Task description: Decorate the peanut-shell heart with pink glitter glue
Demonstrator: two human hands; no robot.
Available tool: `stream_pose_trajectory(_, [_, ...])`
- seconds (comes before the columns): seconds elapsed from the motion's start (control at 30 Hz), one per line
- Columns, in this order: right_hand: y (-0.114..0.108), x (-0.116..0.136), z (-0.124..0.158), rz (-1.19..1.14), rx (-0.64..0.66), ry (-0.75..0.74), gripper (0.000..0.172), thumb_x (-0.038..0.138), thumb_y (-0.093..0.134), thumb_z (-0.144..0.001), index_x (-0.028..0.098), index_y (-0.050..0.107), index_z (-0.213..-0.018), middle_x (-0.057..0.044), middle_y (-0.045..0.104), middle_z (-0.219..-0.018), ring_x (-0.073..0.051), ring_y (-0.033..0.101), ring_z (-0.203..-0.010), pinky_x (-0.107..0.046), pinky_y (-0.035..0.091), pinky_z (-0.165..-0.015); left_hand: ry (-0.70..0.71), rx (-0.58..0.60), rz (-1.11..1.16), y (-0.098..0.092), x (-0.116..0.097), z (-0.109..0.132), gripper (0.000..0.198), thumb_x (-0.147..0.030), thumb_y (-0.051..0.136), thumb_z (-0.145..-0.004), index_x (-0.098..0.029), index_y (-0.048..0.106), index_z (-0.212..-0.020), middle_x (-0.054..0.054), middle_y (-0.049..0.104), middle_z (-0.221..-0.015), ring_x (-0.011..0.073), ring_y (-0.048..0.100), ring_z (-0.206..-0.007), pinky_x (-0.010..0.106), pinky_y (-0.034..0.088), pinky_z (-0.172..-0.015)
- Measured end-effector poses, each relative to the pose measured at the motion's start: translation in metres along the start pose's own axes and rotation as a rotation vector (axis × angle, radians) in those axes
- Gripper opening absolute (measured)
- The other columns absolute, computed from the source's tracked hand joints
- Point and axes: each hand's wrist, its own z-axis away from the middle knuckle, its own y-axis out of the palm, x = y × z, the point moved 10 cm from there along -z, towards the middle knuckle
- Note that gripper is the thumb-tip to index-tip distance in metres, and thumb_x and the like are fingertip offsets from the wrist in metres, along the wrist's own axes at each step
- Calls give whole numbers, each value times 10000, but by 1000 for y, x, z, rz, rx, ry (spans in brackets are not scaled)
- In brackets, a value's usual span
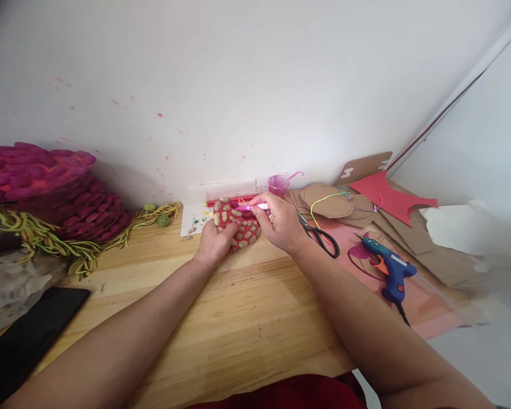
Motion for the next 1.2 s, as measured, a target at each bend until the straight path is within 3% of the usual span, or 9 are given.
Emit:
stream_pose_trajectory(0.13, [2, -14, 2, -34, -2, 70, 121, 304, 549, -990, 222, 638, -984, -33, 757, -840, -175, 690, -701, -303, 513, -645, -14, 11, 13, 1, 1, 1, 216, -320, 655, -754, -185, 749, -894, 63, 801, -923, 262, 744, -898, 381, 584, -873])
stream_pose_trajectory(0.53, [5, -16, 2, -149, -19, 155, 132, 336, 617, -959, 209, 649, -978, -31, 740, -850, -149, 637, -684, -278, 482, -614, -15, 24, 1, 3, 1, 1, 180, -304, 651, -757, -186, 741, -859, 60, 794, -892, 261, 742, -901, 386, 591, -859])
stream_pose_trajectory(0.83, [9, -38, 9, -260, -76, 251, 235, 460, 618, -963, 226, 614, -983, -15, 710, -769, -164, 666, -663, -303, 534, -628, -8, 37, -2, 4, 1, 1, 158, -302, 659, -753, -191, 732, -838, 60, 790, -867, 261, 742, -896, 383, 594, -851])
stream_pose_trajectory(1.2, [8, -25, 10, -161, -66, 236, 206, 425, 639, -961, 240, 558, -923, 9, 697, -699, -145, 653, -585, -275, 497, -563, -2, 42, -24, 5, 2, 1, 159, -308, 655, -760, -195, 734, -838, 59, 793, -875, 265, 744, -884, 384, 589, -850])
